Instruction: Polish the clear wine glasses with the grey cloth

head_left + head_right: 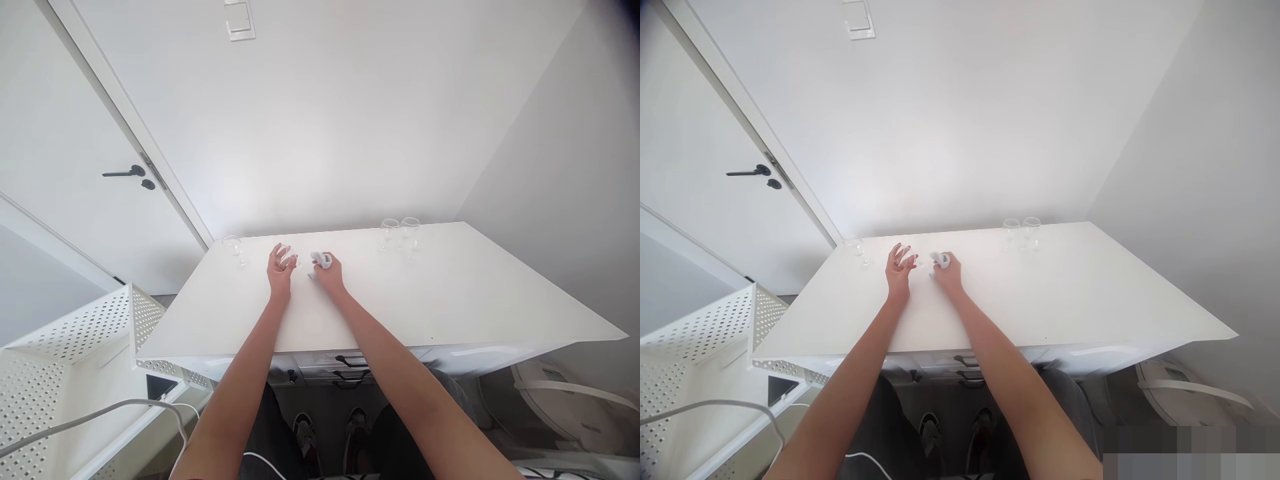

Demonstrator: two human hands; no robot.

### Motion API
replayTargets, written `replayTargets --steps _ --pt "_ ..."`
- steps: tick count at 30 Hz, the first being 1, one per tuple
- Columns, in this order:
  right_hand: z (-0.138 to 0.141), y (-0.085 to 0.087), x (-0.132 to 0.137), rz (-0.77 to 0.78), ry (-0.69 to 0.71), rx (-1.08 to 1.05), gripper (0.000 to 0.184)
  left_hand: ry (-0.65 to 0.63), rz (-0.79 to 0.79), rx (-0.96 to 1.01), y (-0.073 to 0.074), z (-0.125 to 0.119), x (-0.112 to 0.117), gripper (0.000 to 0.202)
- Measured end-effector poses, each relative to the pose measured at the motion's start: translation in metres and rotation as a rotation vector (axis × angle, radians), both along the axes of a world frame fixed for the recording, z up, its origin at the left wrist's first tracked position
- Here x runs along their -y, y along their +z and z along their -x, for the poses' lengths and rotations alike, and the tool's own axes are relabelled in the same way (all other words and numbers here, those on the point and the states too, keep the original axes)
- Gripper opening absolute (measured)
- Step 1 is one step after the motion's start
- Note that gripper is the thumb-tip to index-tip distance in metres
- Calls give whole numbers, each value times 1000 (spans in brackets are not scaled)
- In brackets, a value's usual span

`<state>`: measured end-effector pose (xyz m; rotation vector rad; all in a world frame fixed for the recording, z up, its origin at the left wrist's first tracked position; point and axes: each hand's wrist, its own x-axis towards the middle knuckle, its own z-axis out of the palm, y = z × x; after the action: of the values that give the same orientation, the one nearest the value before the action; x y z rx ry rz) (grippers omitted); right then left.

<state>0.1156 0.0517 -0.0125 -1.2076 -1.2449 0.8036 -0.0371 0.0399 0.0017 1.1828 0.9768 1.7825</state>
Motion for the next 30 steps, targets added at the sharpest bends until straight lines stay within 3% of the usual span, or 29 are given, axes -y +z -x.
replayTargets --steps 3,6,11,19,24,27,30 --pt "8 -2 8 -144 203 334 37 78 -4 -5 -2 1 -1 65" --pt "18 -4 14 -142 279 644 56 77 -2 -57 -3 2 -1 53" --pt "26 -3 19 -168 305 1017 56 50 61 -161 -2 0 -1 50" --pt "29 3 27 -170 362 1185 42 41 109 -234 -6 1 -6 44" --pt "27 4 32 -95 294 1236 42 -19 96 -189 -10 2 -9 69" --pt "10 3 32 -39 224 1251 49 -3 115 -197 -10 3 -6 60" --pt "-26 1 30 14 173 1249 56 5 166 -202 -10 3 -3 50"
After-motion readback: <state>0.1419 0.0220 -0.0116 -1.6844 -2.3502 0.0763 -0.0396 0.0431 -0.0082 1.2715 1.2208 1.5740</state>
